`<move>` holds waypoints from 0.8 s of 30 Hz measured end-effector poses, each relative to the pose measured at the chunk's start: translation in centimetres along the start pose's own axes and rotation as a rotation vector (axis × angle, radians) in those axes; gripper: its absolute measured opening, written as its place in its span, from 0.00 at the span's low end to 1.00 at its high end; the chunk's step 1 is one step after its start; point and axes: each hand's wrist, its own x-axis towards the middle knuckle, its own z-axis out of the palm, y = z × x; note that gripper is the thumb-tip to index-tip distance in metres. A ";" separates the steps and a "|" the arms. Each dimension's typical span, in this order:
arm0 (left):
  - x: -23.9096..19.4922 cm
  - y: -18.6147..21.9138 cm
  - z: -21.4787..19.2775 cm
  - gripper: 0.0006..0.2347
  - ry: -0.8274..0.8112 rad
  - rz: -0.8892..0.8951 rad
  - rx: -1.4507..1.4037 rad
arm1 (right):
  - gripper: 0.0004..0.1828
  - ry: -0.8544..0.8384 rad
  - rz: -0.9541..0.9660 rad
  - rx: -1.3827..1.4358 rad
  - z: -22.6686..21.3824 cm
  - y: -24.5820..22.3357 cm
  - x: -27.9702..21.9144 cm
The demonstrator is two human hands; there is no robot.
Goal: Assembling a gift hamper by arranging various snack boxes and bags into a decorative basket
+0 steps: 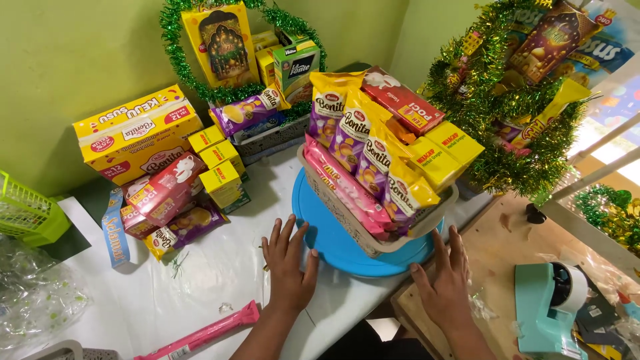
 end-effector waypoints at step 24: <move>0.2 0.9 -0.8 0.10 -0.059 0.131 -0.038 | 0.39 0.005 -0.066 -0.042 1.0 1.6 -0.4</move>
